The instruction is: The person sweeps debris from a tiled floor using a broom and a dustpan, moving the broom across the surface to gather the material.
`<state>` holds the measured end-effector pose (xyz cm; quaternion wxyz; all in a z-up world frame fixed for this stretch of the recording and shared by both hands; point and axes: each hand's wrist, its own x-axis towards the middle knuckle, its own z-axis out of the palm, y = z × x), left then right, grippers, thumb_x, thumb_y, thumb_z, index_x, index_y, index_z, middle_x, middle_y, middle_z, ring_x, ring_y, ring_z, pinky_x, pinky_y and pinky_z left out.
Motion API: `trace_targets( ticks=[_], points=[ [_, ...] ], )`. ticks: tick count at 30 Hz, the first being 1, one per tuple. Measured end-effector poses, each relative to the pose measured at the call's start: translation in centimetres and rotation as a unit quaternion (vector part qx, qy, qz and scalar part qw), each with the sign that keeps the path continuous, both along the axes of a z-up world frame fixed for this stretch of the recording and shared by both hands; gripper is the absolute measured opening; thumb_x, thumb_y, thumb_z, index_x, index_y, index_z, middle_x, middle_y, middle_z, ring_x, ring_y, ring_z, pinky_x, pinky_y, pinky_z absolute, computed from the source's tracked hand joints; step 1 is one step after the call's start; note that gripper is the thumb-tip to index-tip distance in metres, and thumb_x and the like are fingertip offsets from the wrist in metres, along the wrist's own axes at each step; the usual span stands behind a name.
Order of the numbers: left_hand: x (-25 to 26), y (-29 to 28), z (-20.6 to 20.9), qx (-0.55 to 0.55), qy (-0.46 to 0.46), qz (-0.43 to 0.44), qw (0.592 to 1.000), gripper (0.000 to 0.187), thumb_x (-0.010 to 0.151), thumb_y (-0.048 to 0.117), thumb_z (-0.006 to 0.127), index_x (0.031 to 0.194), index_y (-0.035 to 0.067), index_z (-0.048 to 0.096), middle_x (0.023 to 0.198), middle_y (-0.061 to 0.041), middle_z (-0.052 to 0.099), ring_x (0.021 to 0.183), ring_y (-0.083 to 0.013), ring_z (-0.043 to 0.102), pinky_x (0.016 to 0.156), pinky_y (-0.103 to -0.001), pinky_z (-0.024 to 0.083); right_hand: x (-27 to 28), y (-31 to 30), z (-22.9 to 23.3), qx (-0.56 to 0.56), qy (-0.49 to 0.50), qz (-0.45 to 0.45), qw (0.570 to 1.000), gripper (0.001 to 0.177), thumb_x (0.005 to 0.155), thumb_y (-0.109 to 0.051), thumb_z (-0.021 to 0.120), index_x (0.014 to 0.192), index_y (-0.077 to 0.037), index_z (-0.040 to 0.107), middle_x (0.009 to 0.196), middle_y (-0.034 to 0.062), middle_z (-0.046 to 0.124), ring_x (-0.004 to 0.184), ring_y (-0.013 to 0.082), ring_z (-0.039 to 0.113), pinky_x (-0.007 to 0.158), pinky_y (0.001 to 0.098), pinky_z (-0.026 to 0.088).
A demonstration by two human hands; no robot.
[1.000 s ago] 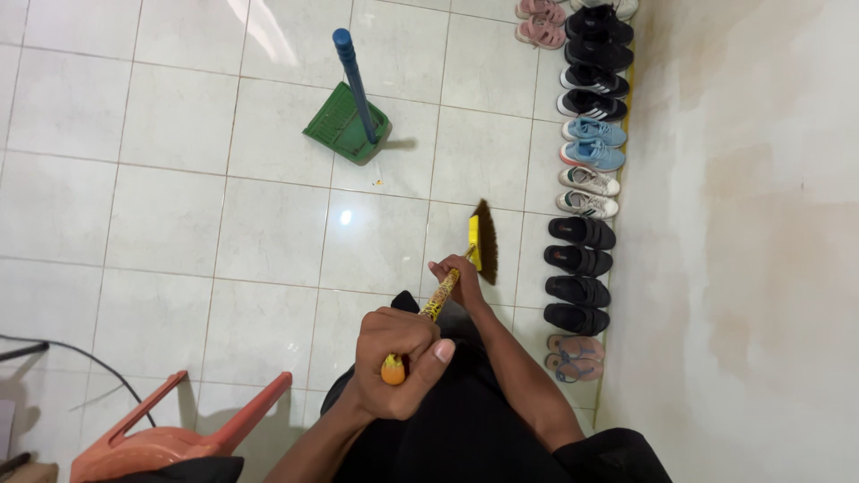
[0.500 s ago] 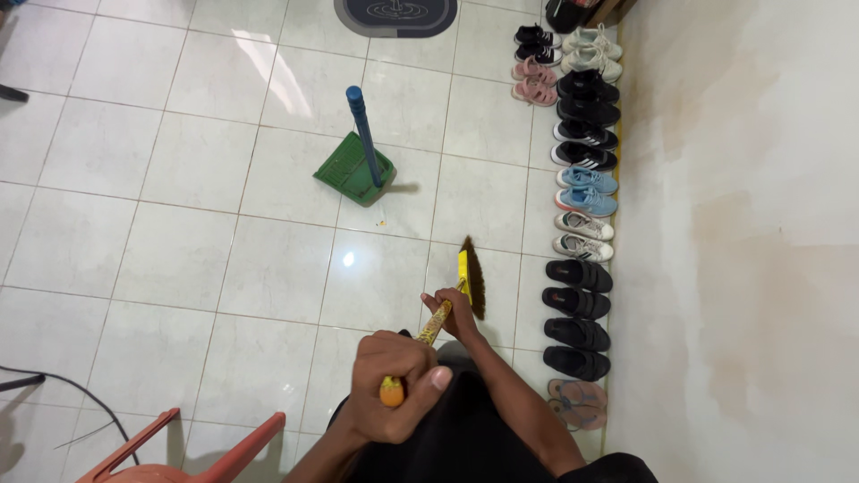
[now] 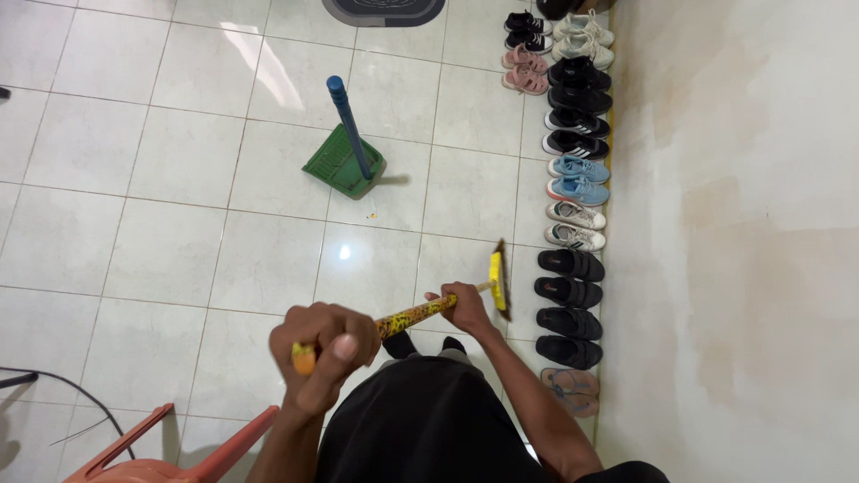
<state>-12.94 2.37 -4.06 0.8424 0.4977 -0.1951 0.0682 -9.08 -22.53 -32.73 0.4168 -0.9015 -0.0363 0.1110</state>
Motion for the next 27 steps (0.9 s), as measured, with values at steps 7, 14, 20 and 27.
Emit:
trace_targets(
  ticks=[7, 14, 20, 27],
  points=[
    [1.1, -3.5, -5.3, -0.002, 0.043, -0.035, 0.998, 0.046, 0.098, 0.011, 0.061, 0.061, 0.013, 0.033, 0.049, 0.0, 0.037, 0.043, -0.0098, 0.036, 0.044, -0.032, 0.041, -1.7, -5.6, -4.9, -0.01, -0.06, -0.042, 0.997, 0.053, 0.088, -0.028, 0.082, 0.062, 0.001, 0.048, 0.056, 0.0201, 0.048, 0.056, 0.0349, 0.046, 0.057, 0.0452, 0.039],
    [-0.5, -7.8, -7.2, 0.112, 0.113, -0.049, 0.986, 0.047, 0.1, 0.015, 0.059, 0.059, 0.011, 0.037, 0.051, 0.0, 0.043, 0.046, -0.0095, 0.04, 0.048, -0.03, 0.042, -4.6, -8.2, -11.1, 0.048, -0.048, -0.075, 0.995, 0.038, 0.083, -0.023, 0.082, 0.064, -0.002, 0.057, 0.064, 0.0156, 0.061, 0.059, 0.0293, 0.06, 0.057, 0.0397, 0.048],
    [-1.5, -7.5, -5.1, 0.15, 0.085, -0.043, 0.984, 0.047, 0.099, 0.01, 0.058, 0.057, 0.007, 0.037, 0.05, 0.0, 0.041, 0.045, -0.0091, 0.039, 0.046, -0.028, 0.034, -5.2, -6.9, -11.8, 0.055, -0.005, -0.118, 0.991, 0.048, 0.085, -0.023, 0.084, 0.061, 0.001, 0.05, 0.062, 0.0138, 0.062, 0.058, 0.0267, 0.062, 0.06, 0.0367, 0.049],
    [-1.6, -6.2, -2.5, 0.165, 0.028, -0.032, 0.985, 0.048, 0.096, 0.002, 0.06, 0.055, 0.008, 0.036, 0.048, 0.0, 0.036, 0.041, -0.0091, 0.032, 0.045, -0.029, 0.024, -4.3, -2.3, -11.3, 0.097, -0.054, -0.129, 0.985, 0.04, 0.083, -0.022, 0.084, 0.063, -0.002, 0.056, 0.066, 0.0113, 0.065, 0.06, 0.0209, 0.061, 0.059, 0.0355, 0.05]
  ],
)
